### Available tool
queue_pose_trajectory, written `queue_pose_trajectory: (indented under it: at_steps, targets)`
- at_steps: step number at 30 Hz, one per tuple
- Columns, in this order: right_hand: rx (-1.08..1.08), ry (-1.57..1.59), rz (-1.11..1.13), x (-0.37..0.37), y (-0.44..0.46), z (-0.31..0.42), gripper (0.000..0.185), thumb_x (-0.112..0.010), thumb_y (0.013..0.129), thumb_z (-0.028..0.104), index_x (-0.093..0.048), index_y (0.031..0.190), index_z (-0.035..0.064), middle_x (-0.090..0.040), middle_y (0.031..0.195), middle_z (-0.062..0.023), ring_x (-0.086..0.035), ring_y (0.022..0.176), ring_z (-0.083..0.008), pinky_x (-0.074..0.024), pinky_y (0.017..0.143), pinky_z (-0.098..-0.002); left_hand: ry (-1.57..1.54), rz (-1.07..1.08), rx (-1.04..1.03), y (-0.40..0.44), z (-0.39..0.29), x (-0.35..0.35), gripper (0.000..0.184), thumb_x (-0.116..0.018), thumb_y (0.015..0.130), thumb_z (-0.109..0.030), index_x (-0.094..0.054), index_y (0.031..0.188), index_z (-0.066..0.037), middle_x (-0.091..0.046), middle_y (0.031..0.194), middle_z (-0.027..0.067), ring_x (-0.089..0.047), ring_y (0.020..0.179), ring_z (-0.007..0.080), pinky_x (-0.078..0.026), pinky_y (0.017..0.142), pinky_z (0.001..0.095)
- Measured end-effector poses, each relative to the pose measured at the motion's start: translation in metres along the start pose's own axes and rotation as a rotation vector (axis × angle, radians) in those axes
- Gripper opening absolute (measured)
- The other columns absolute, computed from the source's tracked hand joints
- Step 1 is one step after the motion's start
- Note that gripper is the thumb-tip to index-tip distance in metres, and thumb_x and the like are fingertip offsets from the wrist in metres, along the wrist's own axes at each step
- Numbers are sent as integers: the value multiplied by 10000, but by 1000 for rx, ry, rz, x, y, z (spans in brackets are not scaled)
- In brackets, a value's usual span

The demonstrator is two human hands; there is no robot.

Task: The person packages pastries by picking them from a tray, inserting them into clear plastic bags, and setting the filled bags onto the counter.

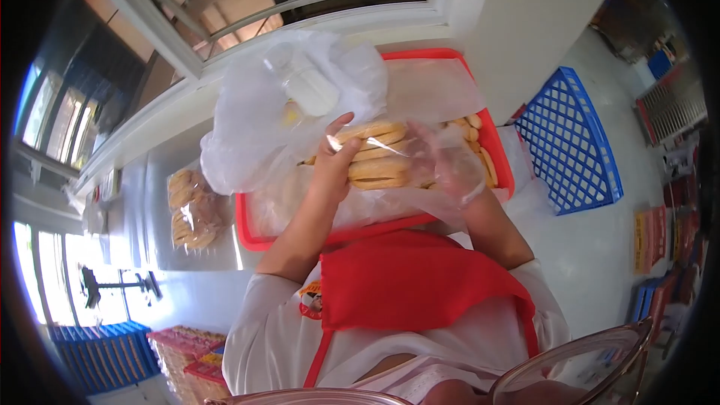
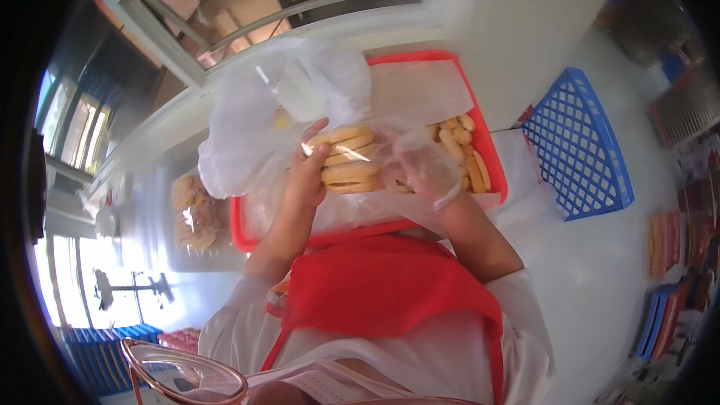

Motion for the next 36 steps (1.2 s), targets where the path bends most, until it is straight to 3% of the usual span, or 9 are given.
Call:
queue_pose_trajectory:
  at_steps: [3,6,8,12,16,22,28,33,36]
  targets:
    - [93,66,158,-25,-1,2,447,-545,850,142,-417,1242,-31,-556,833,-46,-513,695,-109,-455,684,-255,134,-6,-77,-7,-4,11,602,-632,788,-127,-314,1297,-79,-538,1027,93,-525,930,163,-444,820,298]
    - [189,-619,101,-40,-7,10,392,-545,830,86,-462,1198,-21,-549,899,-37,-515,728,-119,-444,697,-246,51,4,-5,-15,1,35,619,-627,784,-119,-300,1309,-83,-541,1030,92,-538,915,174,-459,811,311]
    - [44,-394,77,-37,-8,-1,340,-540,825,74,-493,1149,-18,-538,914,-42,-522,758,-122,-440,676,-241,-64,83,44,-24,-6,49,620,-615,791,-130,-294,1321,-94,-542,1037,97,-547,917,183,-468,809,320]
    - [25,-517,-13,-19,-3,15,293,-470,879,212,-525,1054,-16,-537,924,-41,-518,747,-112,-419,594,-228,-88,5,-144,-65,-82,131,667,-610,787,-368,-326,1315,-75,-543,1071,94,-553,973,195,-478,824,341]
    - [-411,-282,-354,47,-4,-19,324,-451,888,301,-528,1069,43,-542,945,-14,-500,697,-100,-397,574,-214,2,-403,-321,-140,-165,264,656,-570,800,-438,-350,1301,-77,-496,1190,80,-530,1031,219,-468,856,365]
    - [-498,-105,-496,125,-20,-81,517,-478,847,512,-503,1137,85,-511,913,33,-441,732,-75,-357,648,-199,250,-861,-258,-246,-242,402,475,-558,848,-288,-405,1241,-68,-524,1129,107,-543,987,225,-477,831,364]
    - [-474,-107,-458,143,-24,-110,459,-487,849,495,-508,1133,135,-507,880,50,-441,718,-68,-352,636,-207,719,-909,70,-218,-257,431,505,-626,805,-266,-417,1218,-63,-556,1024,105,-565,884,198,-488,777,329]
    - [-582,-222,-390,155,-27,-111,340,-473,896,300,-491,1168,97,-523,978,24,-489,798,-76,-404,652,-201,1531,-1201,222,-221,-284,485,1022,-780,535,-481,-283,1339,-92,-487,1173,240,-523,1052,328,-434,876,382]
    - [-518,-188,-403,154,-21,-117,343,-480,888,292,-498,1157,80,-529,911,25,-488,750,-76,-401,591,-213,1876,-1247,275,-212,-292,454,1005,-772,541,-475,-270,1348,-149,-464,1205,223,-468,1121,328,-397,924,409]
Point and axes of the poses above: each hand's wrist, its own y-axis towards the middle knuckle, its own x-axis out of the back of the hand, z = x × y, the point moved 9 cm from there along y, towards the middle knuckle
